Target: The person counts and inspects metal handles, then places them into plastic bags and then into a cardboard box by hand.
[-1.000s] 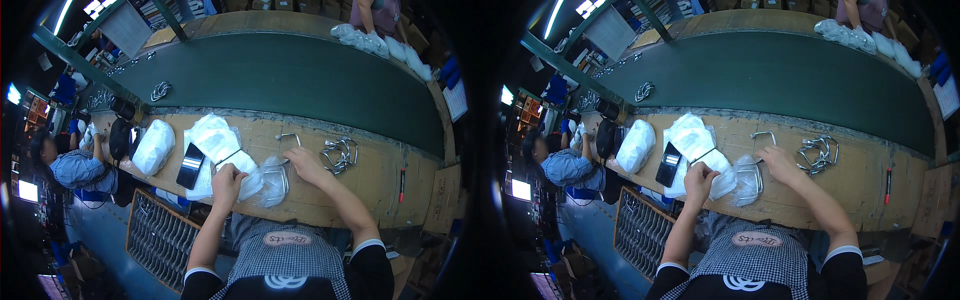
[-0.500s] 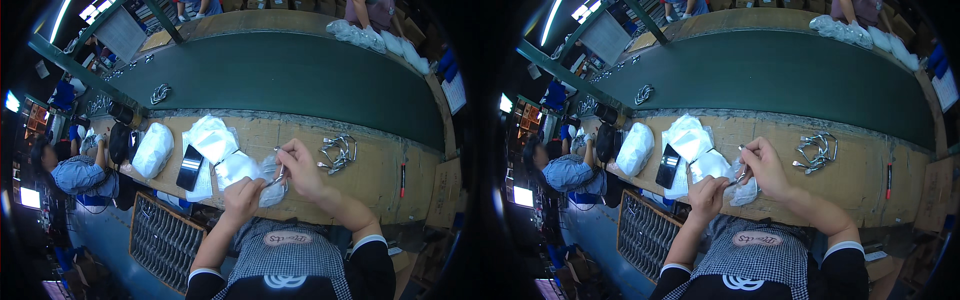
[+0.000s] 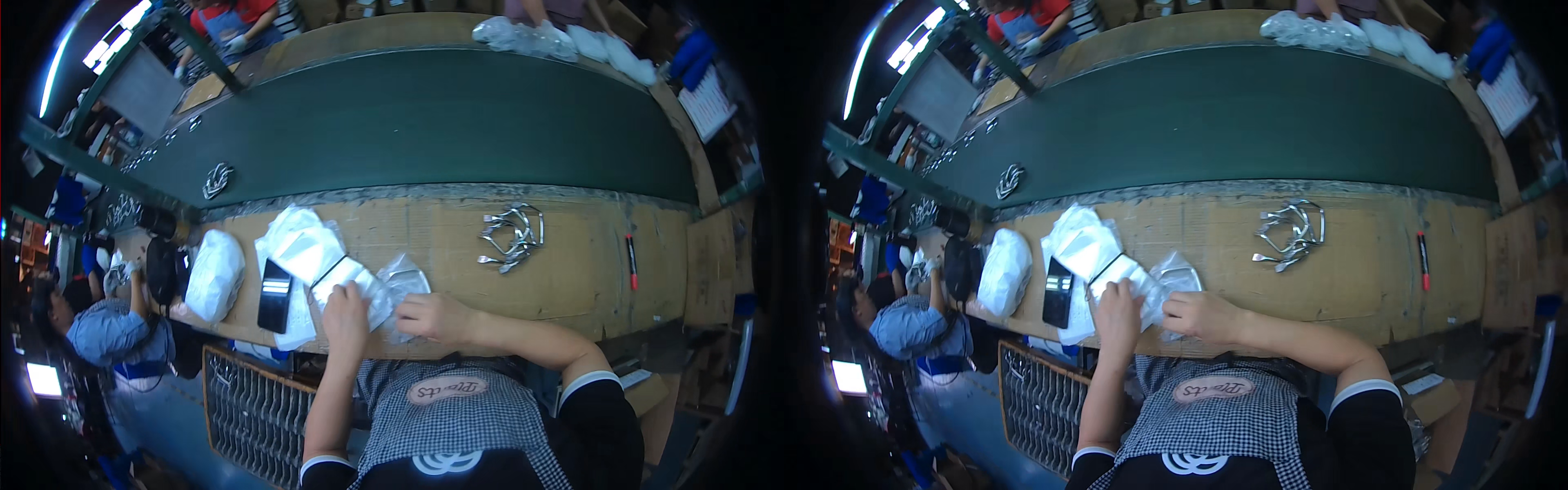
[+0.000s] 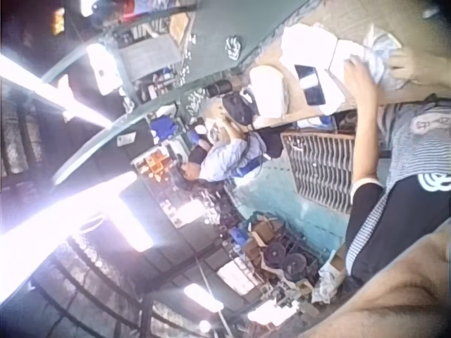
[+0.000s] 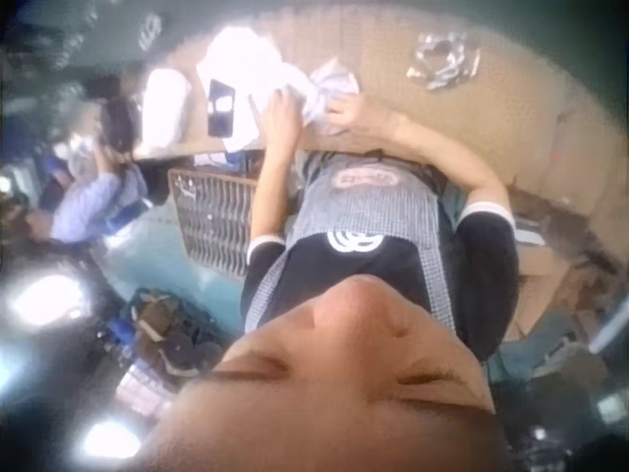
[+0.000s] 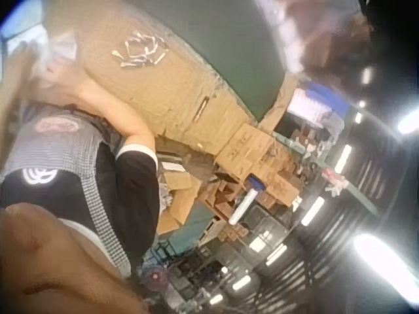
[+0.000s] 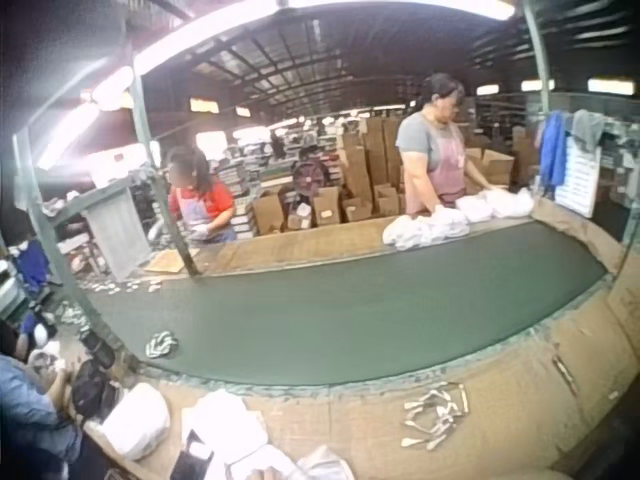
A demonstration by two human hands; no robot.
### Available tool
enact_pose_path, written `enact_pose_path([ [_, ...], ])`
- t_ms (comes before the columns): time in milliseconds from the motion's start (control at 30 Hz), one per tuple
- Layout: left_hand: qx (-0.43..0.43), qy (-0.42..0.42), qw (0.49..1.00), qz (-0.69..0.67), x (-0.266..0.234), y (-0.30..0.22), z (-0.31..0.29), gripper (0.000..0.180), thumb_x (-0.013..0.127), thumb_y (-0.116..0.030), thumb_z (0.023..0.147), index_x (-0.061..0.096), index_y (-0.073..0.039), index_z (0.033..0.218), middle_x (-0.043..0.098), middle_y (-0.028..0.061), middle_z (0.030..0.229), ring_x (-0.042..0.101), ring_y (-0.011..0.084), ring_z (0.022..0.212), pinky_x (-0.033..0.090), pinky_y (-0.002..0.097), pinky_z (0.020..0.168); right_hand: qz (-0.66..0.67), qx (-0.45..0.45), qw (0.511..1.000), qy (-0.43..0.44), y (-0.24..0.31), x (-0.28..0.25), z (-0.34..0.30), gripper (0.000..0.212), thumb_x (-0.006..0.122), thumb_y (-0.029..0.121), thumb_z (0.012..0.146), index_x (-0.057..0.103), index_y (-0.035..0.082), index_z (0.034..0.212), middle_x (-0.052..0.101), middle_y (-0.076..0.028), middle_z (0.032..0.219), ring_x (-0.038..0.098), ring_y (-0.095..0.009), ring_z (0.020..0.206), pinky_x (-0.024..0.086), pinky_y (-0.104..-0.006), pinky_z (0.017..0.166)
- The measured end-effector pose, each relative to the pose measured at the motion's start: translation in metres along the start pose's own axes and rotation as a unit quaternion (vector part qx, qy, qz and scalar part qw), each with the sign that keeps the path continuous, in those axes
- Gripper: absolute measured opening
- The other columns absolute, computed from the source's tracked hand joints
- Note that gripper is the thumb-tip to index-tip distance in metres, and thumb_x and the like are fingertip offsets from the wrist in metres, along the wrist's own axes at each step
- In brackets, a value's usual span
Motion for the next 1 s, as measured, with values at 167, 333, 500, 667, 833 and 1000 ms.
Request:
enact_pose_path([
  [167,-0.031,0.04,0.998,-0.042,0.01,0.035,-0.001,0.012,0.069,-0.012,0.082,0.061,-0.003,0.084,0.064,0.0166,0.079,0.063,0.035,0.066,0.049,0.0442,0.058,0.043,0.168,0.974,-0.146,-0.044,-0.078,-0.024,0.016,0.064,0.009,0.083,0.063,0.003,0.098,0.063,-0.014,0.095,0.062,-0.033,0.086,0.05,-0.0427,0.077],
  [333,-0.052,-0.008,0.987,-0.149,-0.011,0.028,0.002,0.012,0.068,-0.012,0.084,0.061,-0.004,0.088,0.064,0.0142,0.08,0.064,0.0343,0.069,0.049,0.0443,0.06,-0.189,0.406,0.89,-0.082,-0.107,-0.132,-0.123,0.017,0.058,0.001,0.082,0.06,0.002,0.099,0.059,-0.015,0.1,0.059,-0.036,0.093,0.048,-0.0463,0.081],
  [500,-0.043,0.026,0.993,-0.104,-0.007,0.017,0.007,0.023,0.072,-0.014,0.081,0.059,-0.004,0.097,0.061,0.015,0.089,0.062,0.0334,0.078,0.05,0.0436,0.065,-0.186,0.435,0.876,-0.092,-0.121,-0.113,-0.144,0.026,0.052,-0.011,0.079,0.057,0.002,0.101,0.055,-0.016,0.102,0.057,-0.038,0.097,0.047,-0.047,0.082],
  [667,0.018,0.041,0.998,-0.037,0.009,0.006,0.0,0.016,0.063,-0.008,0.084,0.059,-0.001,0.097,0.059,0.0169,0.087,0.062,0.0346,0.079,0.051,0.0437,0.066,-0.164,0.392,0.895,-0.134,-0.136,-0.091,-0.113,0.022,0.053,-0.006,0.083,0.059,0.001,0.103,0.058,-0.016,0.104,0.059,-0.038,0.097,0.049,-0.0478,0.082],
  [833,-0.013,0.032,0.995,-0.094,0.012,0.027,-0.003,0.003,0.059,-0.004,0.085,0.057,-0.001,0.085,0.064,0.017,0.08,0.065,0.0355,0.072,0.051,0.0458,0.065,-0.098,0.366,0.911,-0.163,-0.152,-0.096,-0.081,0.024,0.055,-0.005,0.083,0.062,0.001,0.105,0.061,-0.018,0.102,0.06,-0.039,0.094,0.05,-0.0465,0.08],
  [1000,-0.08,0.005,0.982,-0.171,0.002,0.042,-0.005,0.013,0.069,-0.01,0.084,0.061,-0.001,0.088,0.066,0.0155,0.08,0.064,0.0337,0.068,0.049,0.043,0.061,-0.141,0.361,0.874,-0.293,-0.133,-0.158,-0.072,0.017,0.059,-0.001,0.087,0.064,0.0,0.102,0.064,-0.016,0.089,0.063,-0.034,0.08,0.051,-0.0414,0.07],
])
Point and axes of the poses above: each hand's wrist, its own z-axis towards the middle knuckle, its own x-axis out of the palm, y = z × x, the point moved 9 cm from there along z, towards the middle knuckle
